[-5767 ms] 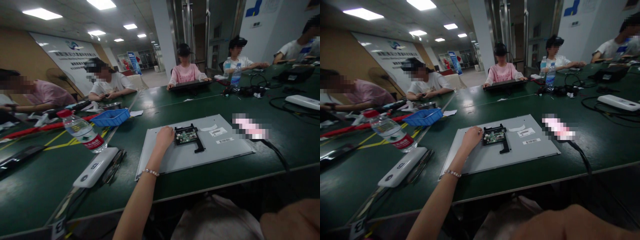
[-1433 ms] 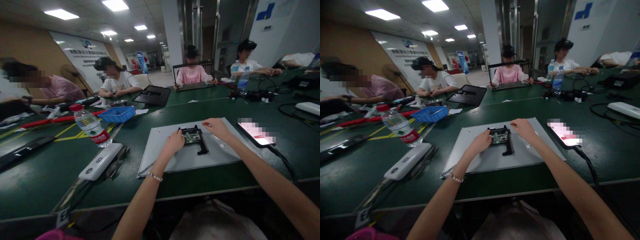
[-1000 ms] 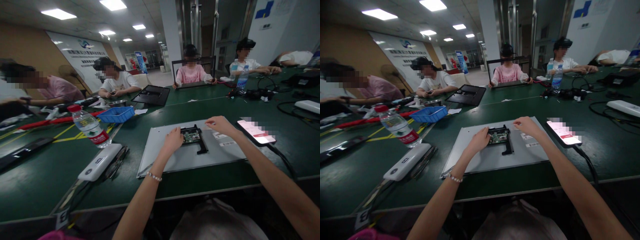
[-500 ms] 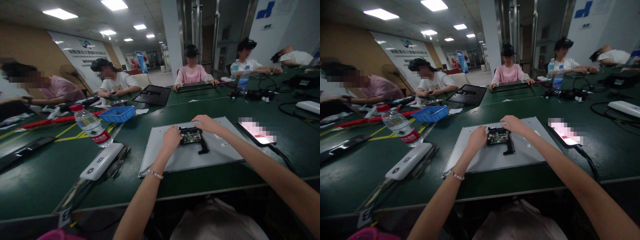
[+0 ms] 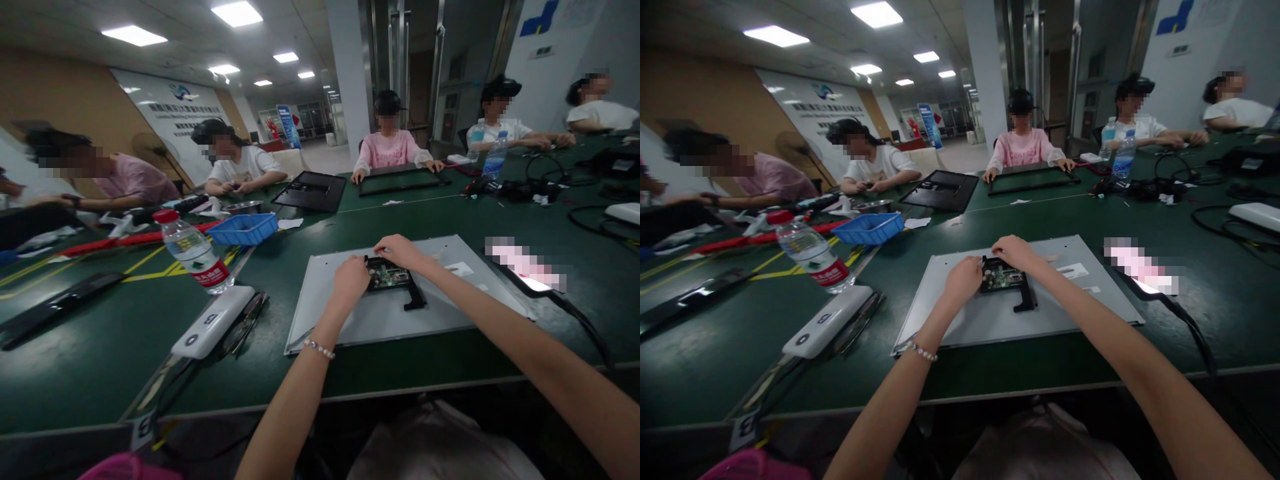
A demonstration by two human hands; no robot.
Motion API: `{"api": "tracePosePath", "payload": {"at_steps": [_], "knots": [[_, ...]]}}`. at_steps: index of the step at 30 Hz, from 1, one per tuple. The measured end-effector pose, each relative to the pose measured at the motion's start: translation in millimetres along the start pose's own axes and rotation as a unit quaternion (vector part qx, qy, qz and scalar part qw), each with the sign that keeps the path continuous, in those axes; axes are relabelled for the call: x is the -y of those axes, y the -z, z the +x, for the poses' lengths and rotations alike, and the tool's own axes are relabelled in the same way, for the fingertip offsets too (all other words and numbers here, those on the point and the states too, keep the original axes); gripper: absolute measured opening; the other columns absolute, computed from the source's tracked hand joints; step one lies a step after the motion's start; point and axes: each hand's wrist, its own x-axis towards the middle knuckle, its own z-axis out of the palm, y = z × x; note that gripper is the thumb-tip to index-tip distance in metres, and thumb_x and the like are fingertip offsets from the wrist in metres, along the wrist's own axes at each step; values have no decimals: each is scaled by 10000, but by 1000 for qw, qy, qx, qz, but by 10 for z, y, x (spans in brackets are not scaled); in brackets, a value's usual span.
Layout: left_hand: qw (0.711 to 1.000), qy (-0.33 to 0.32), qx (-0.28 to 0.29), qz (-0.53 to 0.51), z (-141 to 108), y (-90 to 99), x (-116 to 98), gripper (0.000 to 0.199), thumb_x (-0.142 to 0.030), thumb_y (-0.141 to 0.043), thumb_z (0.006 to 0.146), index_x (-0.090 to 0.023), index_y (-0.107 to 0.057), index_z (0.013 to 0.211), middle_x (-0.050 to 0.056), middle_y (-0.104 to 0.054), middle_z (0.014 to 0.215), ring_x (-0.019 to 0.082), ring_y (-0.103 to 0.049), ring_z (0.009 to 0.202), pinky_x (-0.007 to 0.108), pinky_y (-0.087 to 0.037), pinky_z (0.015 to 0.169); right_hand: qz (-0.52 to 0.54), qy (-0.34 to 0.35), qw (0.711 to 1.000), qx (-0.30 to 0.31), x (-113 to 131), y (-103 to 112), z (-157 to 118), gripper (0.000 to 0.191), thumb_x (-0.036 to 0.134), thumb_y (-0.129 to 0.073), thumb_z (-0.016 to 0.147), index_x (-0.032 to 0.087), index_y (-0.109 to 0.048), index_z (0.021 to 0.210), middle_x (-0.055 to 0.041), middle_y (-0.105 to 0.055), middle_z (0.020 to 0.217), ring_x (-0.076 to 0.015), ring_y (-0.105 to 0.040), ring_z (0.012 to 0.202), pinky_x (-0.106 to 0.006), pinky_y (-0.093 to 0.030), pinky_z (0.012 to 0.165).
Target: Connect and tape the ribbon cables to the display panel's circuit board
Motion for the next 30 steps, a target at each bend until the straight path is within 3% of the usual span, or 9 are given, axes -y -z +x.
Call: {"api": "tracePosePath", "payload": {"at_steps": [6,11,19,25,30], "knots": [[1000,-3,3,-4,-25,47,-37,339,-133,-378,906,-144,-604,1159,128,-654,1114,214,-621,1049,290,-475,890,17,-24,998,-63,-190,201,-221,243,125,-545,834,214,-743,942,-18,-737,983,-184,-664,926,-273,-475,868],[1000,6,6,-9,-17,71,-41,347,-138,-387,905,-148,-588,1188,127,-652,1133,211,-605,1089,287,-461,919,38,-47,994,-91,-267,208,-344,213,170,-546,861,206,-737,949,-20,-742,969,-186,-674,914,-283,-489,859],[1000,9,-1,-6,2,35,-25,350,-126,-377,900,-145,-590,1177,137,-646,1145,223,-609,1089,304,-467,911,-44,-15,998,-41,-202,109,-330,219,167,-545,878,183,-734,988,-66,-723,1060,-211,-652,1006,-306,-464,915],[1000,9,-1,-3,-7,65,-39,327,-126,-386,897,-147,-585,1155,132,-651,1125,218,-623,1056,295,-471,891,-56,-8,998,17,-150,98,-348,188,186,-569,865,208,-753,897,-59,-742,957,-204,-665,932,-264,-471,836],[1000,8,2,0,-9,73,-57,331,-137,-377,908,-141,-555,1187,133,-652,1119,220,-623,1050,291,-475,863,-2,-15,1000,-13,-201,92,-367,239,240,-516,909,198,-751,919,-63,-740,975,-209,-667,944,-269,-466,848]]}}
